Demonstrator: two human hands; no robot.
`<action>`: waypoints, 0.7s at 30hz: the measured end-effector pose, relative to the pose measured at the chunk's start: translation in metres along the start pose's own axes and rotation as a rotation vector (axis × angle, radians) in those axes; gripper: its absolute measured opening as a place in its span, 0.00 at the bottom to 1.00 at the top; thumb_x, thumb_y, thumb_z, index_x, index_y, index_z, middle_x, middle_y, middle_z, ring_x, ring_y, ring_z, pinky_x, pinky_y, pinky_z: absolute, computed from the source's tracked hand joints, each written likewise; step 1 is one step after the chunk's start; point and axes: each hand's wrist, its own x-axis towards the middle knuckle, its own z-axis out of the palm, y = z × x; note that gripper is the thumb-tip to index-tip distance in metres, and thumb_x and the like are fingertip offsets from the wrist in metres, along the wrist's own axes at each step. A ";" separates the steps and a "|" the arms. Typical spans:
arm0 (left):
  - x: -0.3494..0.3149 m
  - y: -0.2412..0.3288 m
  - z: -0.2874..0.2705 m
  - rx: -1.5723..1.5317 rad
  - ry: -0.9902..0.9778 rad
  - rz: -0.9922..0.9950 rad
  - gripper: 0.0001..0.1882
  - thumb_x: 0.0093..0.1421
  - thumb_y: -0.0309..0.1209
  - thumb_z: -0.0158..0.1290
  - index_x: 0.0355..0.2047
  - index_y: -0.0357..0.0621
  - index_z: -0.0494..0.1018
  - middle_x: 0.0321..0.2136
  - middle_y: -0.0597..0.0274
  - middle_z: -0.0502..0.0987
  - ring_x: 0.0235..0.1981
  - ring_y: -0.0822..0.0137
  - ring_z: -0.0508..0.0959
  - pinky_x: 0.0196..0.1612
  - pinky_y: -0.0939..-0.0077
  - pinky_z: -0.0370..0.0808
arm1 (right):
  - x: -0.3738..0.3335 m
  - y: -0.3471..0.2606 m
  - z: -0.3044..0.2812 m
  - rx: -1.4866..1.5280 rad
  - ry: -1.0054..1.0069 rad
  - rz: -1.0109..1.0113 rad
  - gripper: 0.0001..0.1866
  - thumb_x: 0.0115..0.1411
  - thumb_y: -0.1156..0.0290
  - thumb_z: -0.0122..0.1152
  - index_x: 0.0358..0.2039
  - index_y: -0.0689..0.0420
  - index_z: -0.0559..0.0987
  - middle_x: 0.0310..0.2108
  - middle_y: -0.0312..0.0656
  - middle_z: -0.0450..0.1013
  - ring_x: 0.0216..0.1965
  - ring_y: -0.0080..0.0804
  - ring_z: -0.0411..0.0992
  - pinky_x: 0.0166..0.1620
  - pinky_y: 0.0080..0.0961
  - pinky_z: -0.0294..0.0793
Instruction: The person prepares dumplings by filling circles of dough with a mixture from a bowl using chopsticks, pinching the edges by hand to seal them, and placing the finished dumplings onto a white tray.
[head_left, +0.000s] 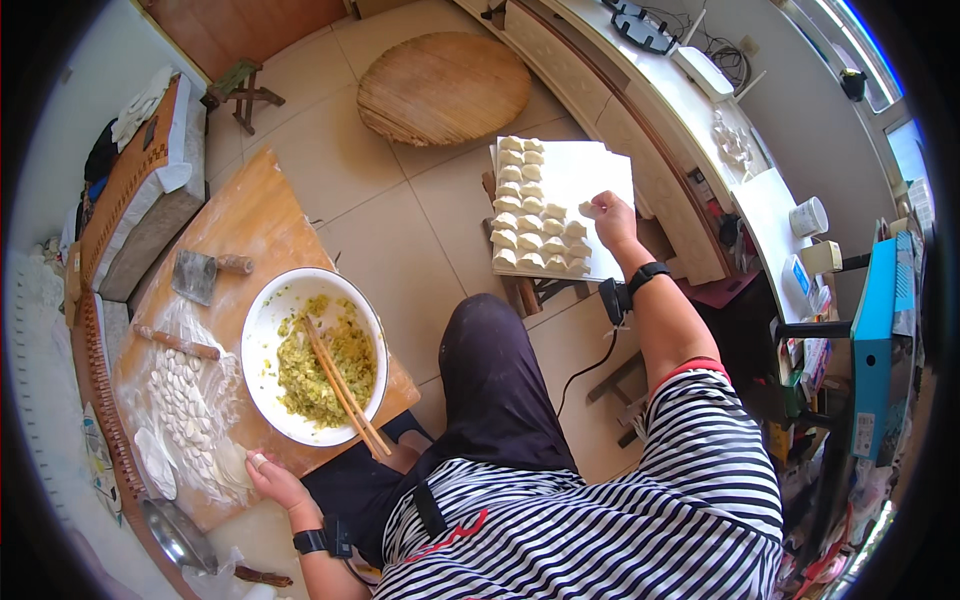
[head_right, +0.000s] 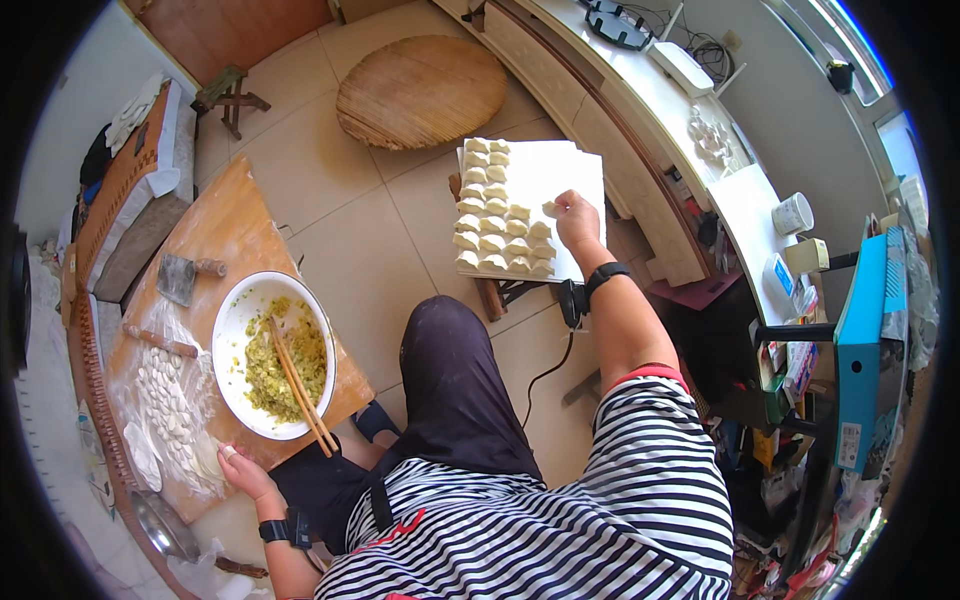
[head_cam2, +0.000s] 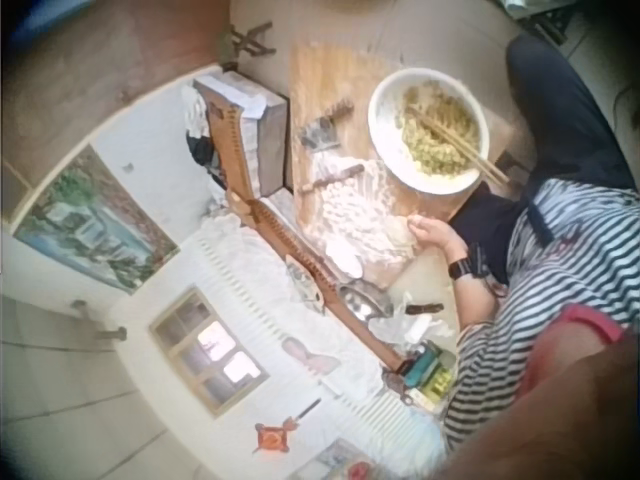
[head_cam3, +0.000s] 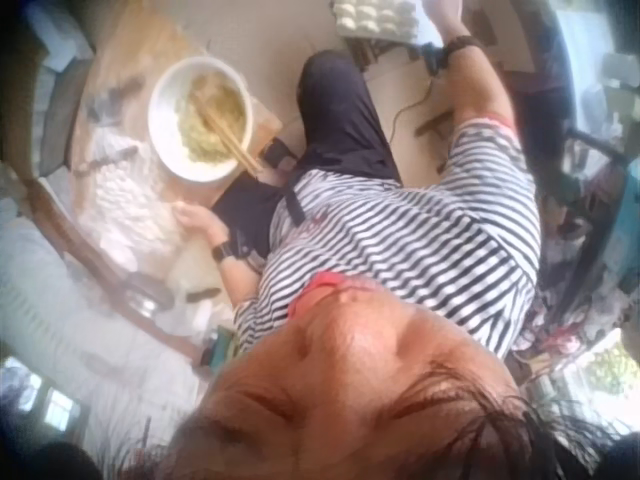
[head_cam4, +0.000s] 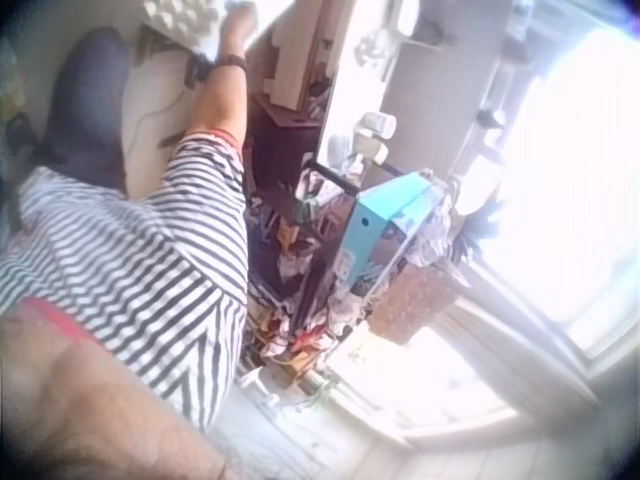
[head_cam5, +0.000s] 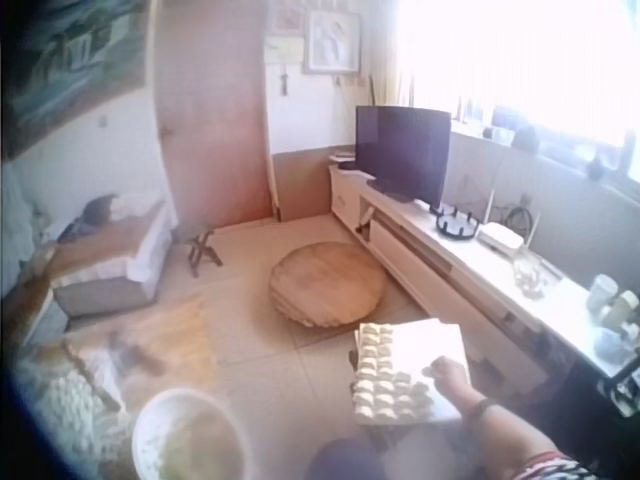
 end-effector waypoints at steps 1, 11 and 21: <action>-0.001 0.001 0.001 -0.009 0.003 -0.013 0.14 0.70 0.39 0.39 0.36 0.43 0.69 0.23 0.72 0.65 0.23 0.78 0.63 0.26 0.84 0.61 | 0.005 0.003 0.005 -0.016 -0.019 -0.027 0.07 0.57 0.69 0.59 0.36 0.55 0.80 0.35 0.48 0.78 0.39 0.46 0.76 0.44 0.34 0.74; -0.001 -0.008 -0.007 0.093 0.070 -0.016 0.15 0.69 0.40 0.40 0.36 0.43 0.70 0.25 0.69 0.67 0.25 0.76 0.66 0.28 0.81 0.64 | 0.021 0.008 0.038 -0.088 -0.094 -0.173 0.08 0.56 0.71 0.56 0.36 0.55 0.79 0.34 0.49 0.78 0.39 0.49 0.77 0.44 0.35 0.75; 0.035 0.012 -0.081 -0.285 0.358 -0.156 0.14 0.68 0.33 0.39 0.49 0.39 0.67 0.34 0.62 0.71 0.20 0.73 0.68 0.21 0.79 0.66 | 0.073 0.085 -0.019 0.183 -0.095 -0.443 0.20 0.64 0.75 0.53 0.57 0.57 0.71 0.53 0.44 0.73 0.52 0.31 0.72 0.54 0.28 0.70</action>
